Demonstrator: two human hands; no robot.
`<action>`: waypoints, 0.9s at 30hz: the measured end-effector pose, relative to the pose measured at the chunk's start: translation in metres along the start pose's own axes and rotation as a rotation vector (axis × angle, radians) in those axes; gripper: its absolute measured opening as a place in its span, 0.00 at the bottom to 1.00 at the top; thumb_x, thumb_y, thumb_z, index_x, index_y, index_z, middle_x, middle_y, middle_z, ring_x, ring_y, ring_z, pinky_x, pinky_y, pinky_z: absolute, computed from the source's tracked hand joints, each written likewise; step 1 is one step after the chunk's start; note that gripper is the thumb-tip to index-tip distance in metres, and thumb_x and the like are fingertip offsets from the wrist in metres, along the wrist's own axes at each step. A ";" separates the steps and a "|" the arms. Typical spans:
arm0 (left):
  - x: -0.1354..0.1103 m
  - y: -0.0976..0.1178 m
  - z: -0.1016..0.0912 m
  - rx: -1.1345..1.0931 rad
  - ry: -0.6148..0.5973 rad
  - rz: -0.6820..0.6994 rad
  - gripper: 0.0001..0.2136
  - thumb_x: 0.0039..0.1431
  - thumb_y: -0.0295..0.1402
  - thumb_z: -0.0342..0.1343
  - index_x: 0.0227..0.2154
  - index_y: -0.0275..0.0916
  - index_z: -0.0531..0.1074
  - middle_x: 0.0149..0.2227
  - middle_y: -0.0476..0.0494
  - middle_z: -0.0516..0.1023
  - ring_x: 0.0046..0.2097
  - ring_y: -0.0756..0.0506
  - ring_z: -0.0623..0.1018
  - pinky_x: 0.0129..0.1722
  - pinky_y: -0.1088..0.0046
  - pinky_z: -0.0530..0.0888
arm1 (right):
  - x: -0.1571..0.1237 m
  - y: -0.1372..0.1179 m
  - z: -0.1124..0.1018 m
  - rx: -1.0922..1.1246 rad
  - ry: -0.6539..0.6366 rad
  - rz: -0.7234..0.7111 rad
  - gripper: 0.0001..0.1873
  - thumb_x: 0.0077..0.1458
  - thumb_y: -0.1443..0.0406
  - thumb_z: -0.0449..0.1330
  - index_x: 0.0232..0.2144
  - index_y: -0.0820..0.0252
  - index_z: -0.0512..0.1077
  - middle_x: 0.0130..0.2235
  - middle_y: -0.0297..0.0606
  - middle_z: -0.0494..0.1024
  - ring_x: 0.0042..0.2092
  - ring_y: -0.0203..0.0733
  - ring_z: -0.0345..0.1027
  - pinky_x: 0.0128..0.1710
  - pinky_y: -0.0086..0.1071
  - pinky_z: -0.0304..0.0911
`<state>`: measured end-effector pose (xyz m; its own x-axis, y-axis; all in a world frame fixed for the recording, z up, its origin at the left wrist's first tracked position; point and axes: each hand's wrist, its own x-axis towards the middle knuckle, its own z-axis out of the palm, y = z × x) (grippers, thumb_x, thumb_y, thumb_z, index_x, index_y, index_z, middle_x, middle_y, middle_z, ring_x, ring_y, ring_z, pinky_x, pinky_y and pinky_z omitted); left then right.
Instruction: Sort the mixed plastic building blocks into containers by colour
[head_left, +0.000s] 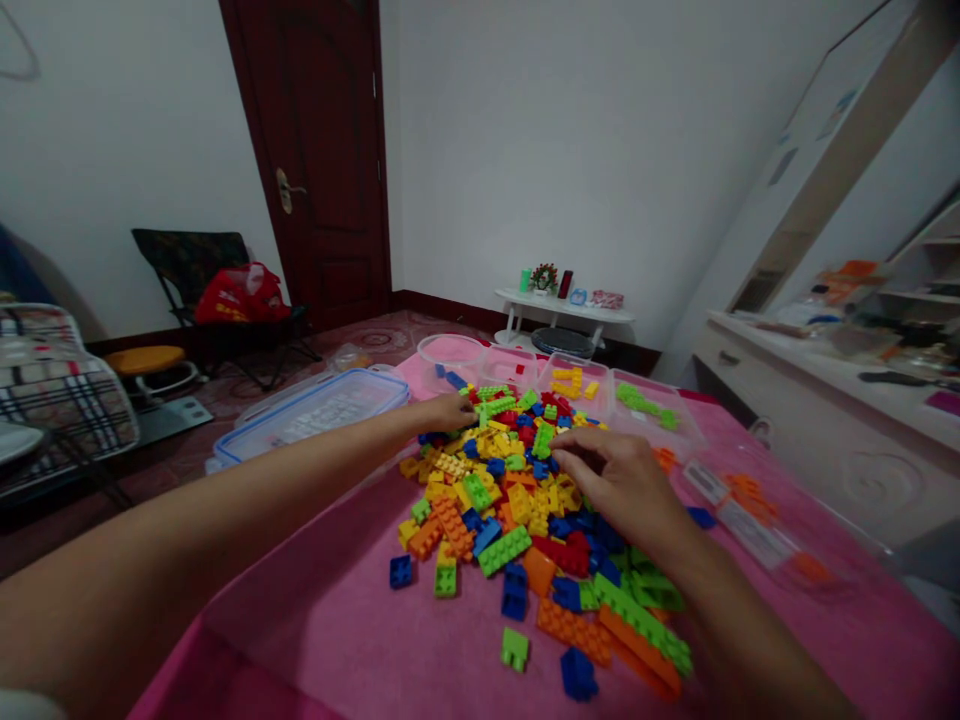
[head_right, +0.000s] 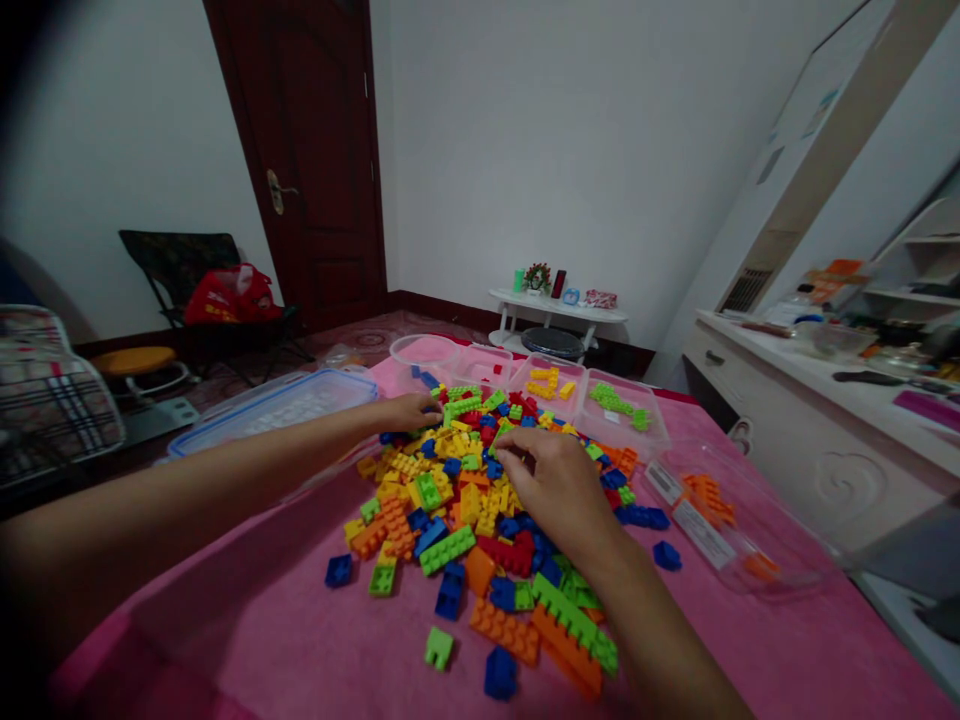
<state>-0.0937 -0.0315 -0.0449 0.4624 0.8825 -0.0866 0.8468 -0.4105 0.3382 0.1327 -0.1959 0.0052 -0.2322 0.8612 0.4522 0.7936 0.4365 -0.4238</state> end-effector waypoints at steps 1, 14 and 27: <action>-0.006 0.004 -0.001 -0.002 -0.008 0.027 0.14 0.57 0.38 0.48 0.41 0.39 0.74 0.41 0.44 0.78 0.42 0.45 0.75 0.40 0.76 0.68 | -0.001 -0.005 0.001 -0.005 -0.042 -0.003 0.10 0.53 0.65 0.55 0.33 0.55 0.76 0.31 0.34 0.79 0.32 0.39 0.72 0.34 0.32 0.64; -0.152 0.002 -0.014 -0.038 0.139 0.762 0.21 0.62 0.34 0.42 0.58 0.45 0.60 0.59 0.39 0.63 0.60 0.42 0.63 0.60 0.61 0.58 | -0.050 -0.074 0.067 -0.005 -0.526 -0.594 0.30 0.54 0.48 0.54 0.56 0.51 0.62 0.63 0.40 0.55 0.65 0.48 0.40 0.64 0.47 0.33; -0.148 0.038 0.022 -0.012 0.235 0.613 0.28 0.61 0.38 0.47 0.63 0.48 0.47 0.66 0.43 0.48 0.65 0.42 0.53 0.62 0.60 0.55 | -0.008 -0.007 0.040 -0.150 -0.214 -0.358 0.13 0.52 0.64 0.61 0.42 0.55 0.73 0.55 0.40 0.67 0.61 0.47 0.50 0.61 0.48 0.45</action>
<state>-0.1243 -0.1827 -0.0395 0.7892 0.5168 0.3317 0.4444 -0.8535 0.2722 0.1068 -0.1955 -0.0274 -0.6059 0.7042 0.3701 0.7111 0.6880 -0.1449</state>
